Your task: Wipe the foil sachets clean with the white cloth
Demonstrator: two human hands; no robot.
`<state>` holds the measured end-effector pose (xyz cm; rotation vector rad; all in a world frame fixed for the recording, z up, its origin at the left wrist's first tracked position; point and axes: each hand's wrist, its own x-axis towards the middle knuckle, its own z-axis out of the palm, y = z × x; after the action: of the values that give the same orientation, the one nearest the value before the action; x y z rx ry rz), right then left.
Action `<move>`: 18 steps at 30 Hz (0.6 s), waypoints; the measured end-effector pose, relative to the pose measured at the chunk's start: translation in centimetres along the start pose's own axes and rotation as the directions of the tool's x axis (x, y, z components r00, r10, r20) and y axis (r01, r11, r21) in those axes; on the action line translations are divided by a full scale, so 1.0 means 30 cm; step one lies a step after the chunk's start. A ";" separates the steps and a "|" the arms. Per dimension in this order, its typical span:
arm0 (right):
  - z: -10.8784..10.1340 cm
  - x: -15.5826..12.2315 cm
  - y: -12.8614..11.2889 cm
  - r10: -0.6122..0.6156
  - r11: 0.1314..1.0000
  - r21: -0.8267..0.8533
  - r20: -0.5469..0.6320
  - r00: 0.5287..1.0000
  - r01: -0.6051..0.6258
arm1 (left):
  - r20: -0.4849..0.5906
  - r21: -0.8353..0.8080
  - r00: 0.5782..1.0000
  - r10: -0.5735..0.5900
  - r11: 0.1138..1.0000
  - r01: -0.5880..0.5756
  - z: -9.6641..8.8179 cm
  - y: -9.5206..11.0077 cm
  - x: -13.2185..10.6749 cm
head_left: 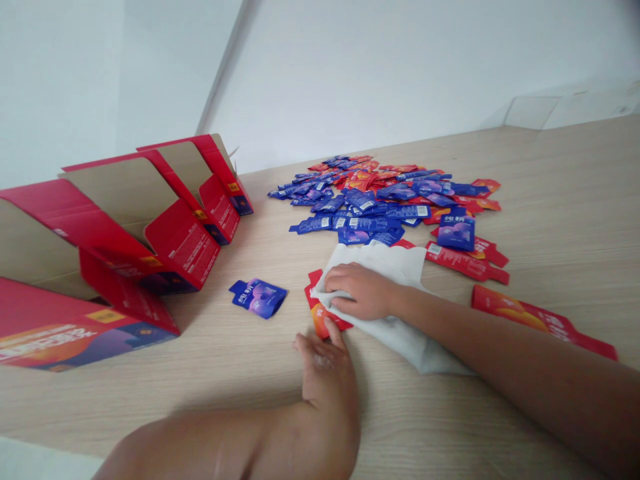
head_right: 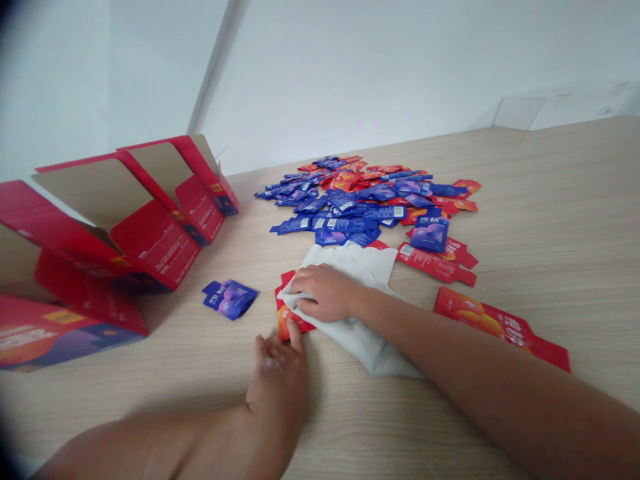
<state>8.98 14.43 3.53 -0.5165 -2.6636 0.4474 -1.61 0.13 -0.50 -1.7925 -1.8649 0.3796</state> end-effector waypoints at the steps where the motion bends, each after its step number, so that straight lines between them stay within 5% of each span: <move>1: 0.000 0.000 0.000 -0.002 1.000 0.000 -0.001 1.000 0.002 | -0.001 0.003 1.000 -0.004 1.000 0.004 0.000 0.000 0.000; 7: 0.000 -0.001 0.003 -0.011 1.000 0.005 -0.009 1.000 0.011 | -0.015 -0.067 1.000 -0.019 0.998 0.018 0.008 0.002 0.000; 13: 0.001 0.000 0.009 -0.078 0.997 0.026 -0.007 0.997 0.078 | -0.012 0.118 1.000 -0.006 0.993 0.007 -0.004 0.001 0.000; 18: -0.002 0.000 -0.008 -0.132 0.989 0.067 -0.015 0.991 0.133 | 0.015 0.118 0.999 0.052 0.992 -0.054 -0.018 -0.012 0.003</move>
<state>8.92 14.23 3.69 -0.3184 -2.6418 0.4917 -1.63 0.10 0.15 -1.7664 -1.7672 0.5101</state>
